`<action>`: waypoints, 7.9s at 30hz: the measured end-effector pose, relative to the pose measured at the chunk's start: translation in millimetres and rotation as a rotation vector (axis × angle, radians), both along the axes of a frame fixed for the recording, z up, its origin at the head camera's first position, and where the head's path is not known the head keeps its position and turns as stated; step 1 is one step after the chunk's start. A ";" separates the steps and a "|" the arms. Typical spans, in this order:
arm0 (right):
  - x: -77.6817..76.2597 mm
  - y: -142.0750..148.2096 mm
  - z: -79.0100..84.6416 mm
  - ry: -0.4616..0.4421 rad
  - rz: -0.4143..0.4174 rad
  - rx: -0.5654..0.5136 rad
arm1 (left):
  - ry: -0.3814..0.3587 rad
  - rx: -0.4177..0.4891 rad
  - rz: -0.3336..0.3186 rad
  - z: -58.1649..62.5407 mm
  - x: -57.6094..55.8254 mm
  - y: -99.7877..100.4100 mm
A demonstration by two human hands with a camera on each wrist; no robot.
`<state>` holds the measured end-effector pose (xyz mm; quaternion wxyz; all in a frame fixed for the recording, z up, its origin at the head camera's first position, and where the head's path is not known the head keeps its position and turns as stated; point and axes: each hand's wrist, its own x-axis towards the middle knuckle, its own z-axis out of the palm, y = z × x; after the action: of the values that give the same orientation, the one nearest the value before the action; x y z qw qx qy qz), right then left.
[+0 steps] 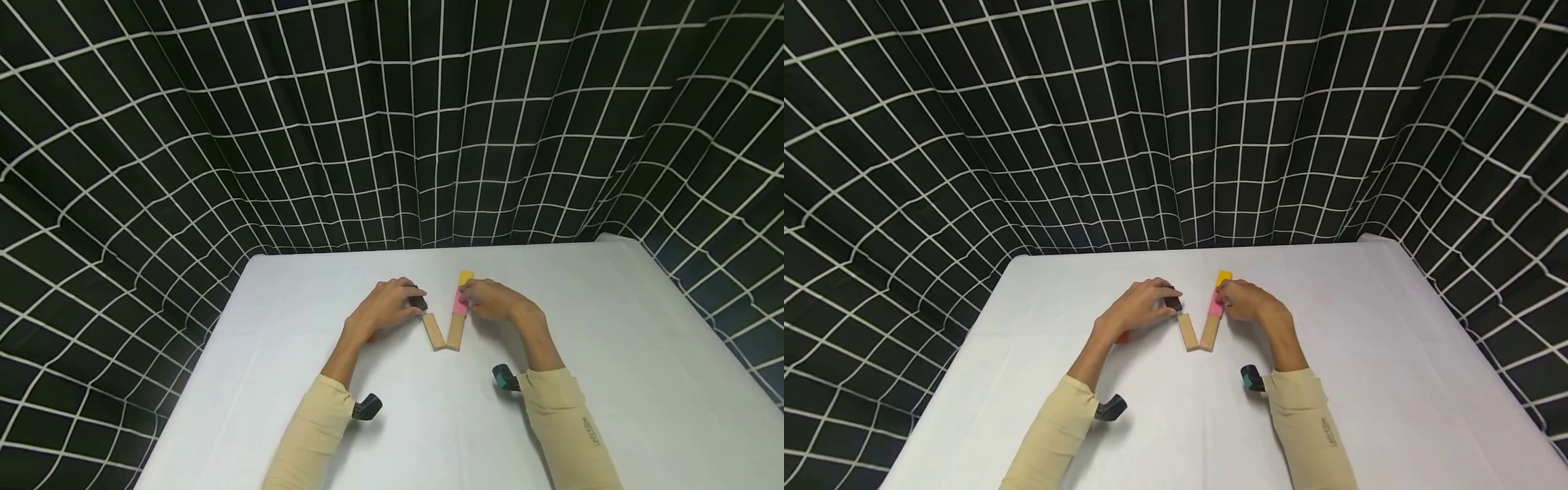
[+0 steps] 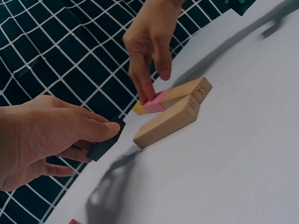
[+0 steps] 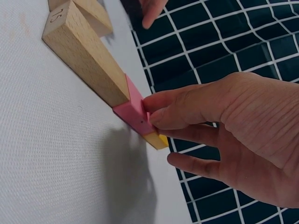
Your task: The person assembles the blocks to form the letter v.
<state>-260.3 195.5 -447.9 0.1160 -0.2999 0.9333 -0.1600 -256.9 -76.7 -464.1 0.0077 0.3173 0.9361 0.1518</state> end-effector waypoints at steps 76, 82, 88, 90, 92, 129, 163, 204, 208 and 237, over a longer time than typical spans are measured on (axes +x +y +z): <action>-0.1 -2.3 3.3 -0.011 -0.031 0.051 | -0.017 0.029 0.000 -15.1 10.0 16.9; -1.0 -3.4 2.0 -0.006 -0.025 0.049 | 0.018 0.021 0.007 -10.3 12.4 13.1; 0.0 -1.1 0.2 -0.005 -0.031 0.035 | -0.008 -0.002 0.064 0.1 19.6 -0.8; 0.7 -0.9 0.4 -0.008 -0.037 0.029 | -0.028 -0.008 0.077 3.0 22.0 -8.1; 0.7 -0.7 0.5 -0.006 -0.034 0.023 | -0.054 -0.012 0.080 5.1 23.8 -15.8; 0.2 -1.2 -0.4 -0.014 -0.019 -0.022 | -0.119 -0.091 0.020 1.3 45.1 -94.9; 0.9 -5.0 0.8 -0.020 -0.010 -0.016 | -0.006 -0.085 0.047 5.5 34.3 -61.2; 0.6 -1.0 0.2 -0.029 -0.051 0.018 | -0.034 -0.023 0.046 -13.3 -57.8 9.6; 1.1 -1.6 0.7 -0.037 -0.060 0.014 | -0.040 -0.008 0.048 -17.0 -55.4 6.4; 0.8 -0.4 2.1 0.006 -0.005 0.020 | 0.006 0.038 0.082 -28.6 -38.9 1.1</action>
<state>-259.6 195.1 -445.7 0.1156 -0.2967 0.9360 -0.1499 -295.8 -75.6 -492.7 -0.0073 0.2790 0.9453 0.1688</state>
